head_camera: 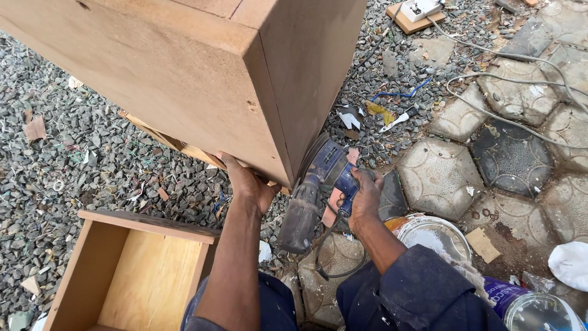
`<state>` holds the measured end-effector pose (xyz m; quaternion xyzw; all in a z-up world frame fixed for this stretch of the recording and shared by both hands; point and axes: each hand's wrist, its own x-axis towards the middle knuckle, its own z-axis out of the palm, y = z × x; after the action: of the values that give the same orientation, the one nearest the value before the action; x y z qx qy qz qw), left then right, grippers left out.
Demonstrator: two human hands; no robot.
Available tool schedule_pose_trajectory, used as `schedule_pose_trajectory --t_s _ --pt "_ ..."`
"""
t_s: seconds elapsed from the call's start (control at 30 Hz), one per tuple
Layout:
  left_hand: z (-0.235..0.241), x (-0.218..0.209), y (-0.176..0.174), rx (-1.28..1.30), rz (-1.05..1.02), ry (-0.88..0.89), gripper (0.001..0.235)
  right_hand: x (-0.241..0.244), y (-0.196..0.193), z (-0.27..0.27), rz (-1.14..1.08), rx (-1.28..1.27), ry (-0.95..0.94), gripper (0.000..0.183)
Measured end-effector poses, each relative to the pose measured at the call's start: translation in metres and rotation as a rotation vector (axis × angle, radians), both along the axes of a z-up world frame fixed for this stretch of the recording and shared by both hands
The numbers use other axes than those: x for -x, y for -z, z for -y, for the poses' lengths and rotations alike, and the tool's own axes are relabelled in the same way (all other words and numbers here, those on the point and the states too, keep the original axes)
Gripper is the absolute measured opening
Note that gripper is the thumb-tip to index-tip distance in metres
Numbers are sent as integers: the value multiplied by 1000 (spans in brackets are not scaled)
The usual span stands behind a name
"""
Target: The person uses an electric orbital sander to smooth the edges and corners of a wooden cabinet. They hold the cabinet with one hand while operating the tool with the other, moving it along the vertical edges and bottom corners.
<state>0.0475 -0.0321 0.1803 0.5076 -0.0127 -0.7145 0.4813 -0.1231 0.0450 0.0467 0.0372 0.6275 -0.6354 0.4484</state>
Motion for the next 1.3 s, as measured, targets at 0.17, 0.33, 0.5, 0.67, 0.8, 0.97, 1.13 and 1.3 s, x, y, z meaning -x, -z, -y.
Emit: schedule_pose_trajectory --t_s 0.17,0.33,0.5,0.67,0.8,0.97,1.13,1.3 --pt "-1 4 -7 -2 -7 -4 111 2 12 -3 56 -6 2 46" --pt "3 1 8 5 -15 -12 114 6 23 -2 71 -9 12 45" --pt "1 3 3 5 -12 -19 108 -2 3 -10 69 -36 -36 42" --pt "1 0 7 3 -4 4 115 1 14 -8 43 -60 -63 43" --pt "-1 0 2 5 27 46 112 -2 29 -12 112 -161 -162 35" --pt "-7 6 -13 19 48 77 114 2 12 -16 141 -171 -213 35" --pt "-3 0 3 32 51 123 118 4 8 -16 190 -160 -239 34" --pt "-5 6 -10 28 49 91 121 8 7 -20 140 -150 -297 39"
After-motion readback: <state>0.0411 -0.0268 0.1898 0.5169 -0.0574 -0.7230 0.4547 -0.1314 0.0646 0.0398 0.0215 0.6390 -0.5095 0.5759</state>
